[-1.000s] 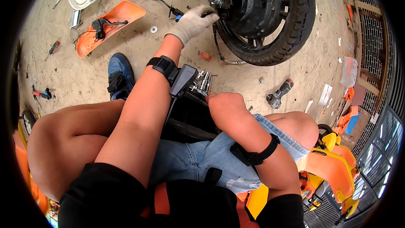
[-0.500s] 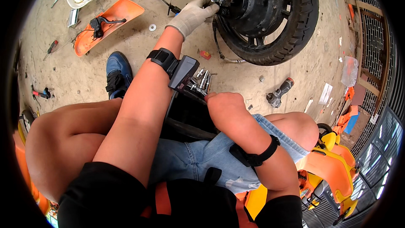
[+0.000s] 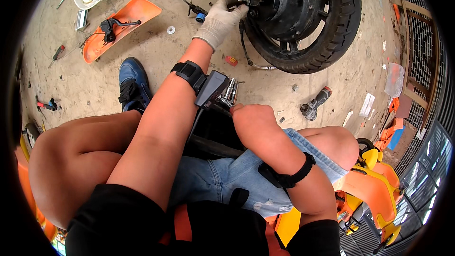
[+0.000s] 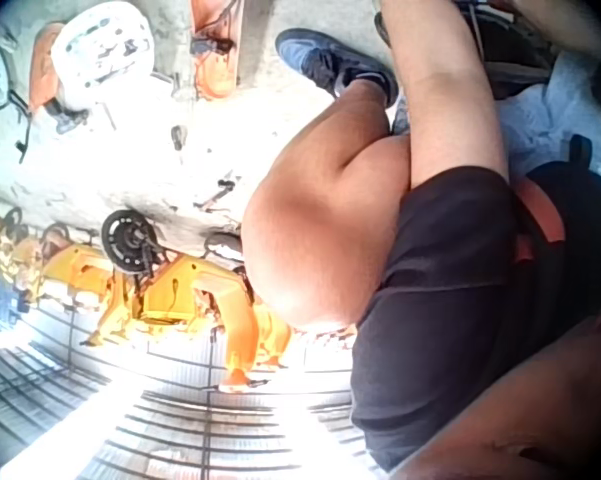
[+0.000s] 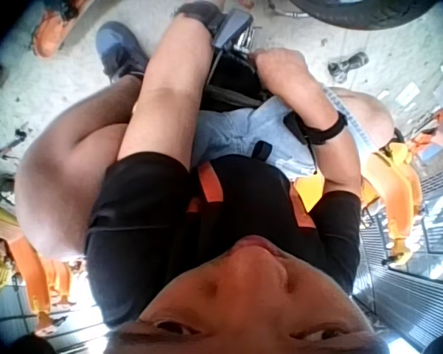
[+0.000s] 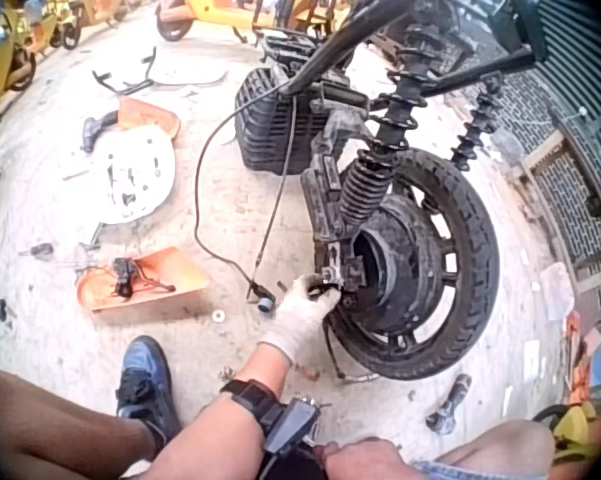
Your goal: The person sits on the floor and uses a ratchet wrench to tighten bolts on the rear wheel hub of a yellow electric scooter. They manipulate the wheel and the tool to secure the axle nuts and then inspect the brake assembly.
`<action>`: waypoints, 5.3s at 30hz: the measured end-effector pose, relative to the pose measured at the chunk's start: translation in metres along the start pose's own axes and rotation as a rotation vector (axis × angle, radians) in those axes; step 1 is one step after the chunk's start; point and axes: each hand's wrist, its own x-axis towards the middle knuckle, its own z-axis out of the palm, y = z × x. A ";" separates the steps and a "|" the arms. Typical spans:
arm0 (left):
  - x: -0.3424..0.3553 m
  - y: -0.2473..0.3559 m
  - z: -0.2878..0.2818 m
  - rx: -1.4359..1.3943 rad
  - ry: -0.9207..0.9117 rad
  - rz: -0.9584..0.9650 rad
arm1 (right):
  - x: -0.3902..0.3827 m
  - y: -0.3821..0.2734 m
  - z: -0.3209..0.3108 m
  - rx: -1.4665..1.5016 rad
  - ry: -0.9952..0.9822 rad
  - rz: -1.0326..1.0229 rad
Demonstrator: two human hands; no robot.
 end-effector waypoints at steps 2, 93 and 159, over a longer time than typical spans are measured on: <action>0.001 -0.001 -0.001 -0.016 -0.019 0.026 | 0.000 0.000 0.000 0.005 0.000 -0.003; -0.031 0.024 0.018 0.097 0.031 -0.386 | 0.009 -0.009 -0.008 -0.096 -0.087 -0.026; -0.029 0.028 0.010 0.188 -0.006 -0.319 | 0.010 -0.015 -0.013 -0.087 -0.082 -0.018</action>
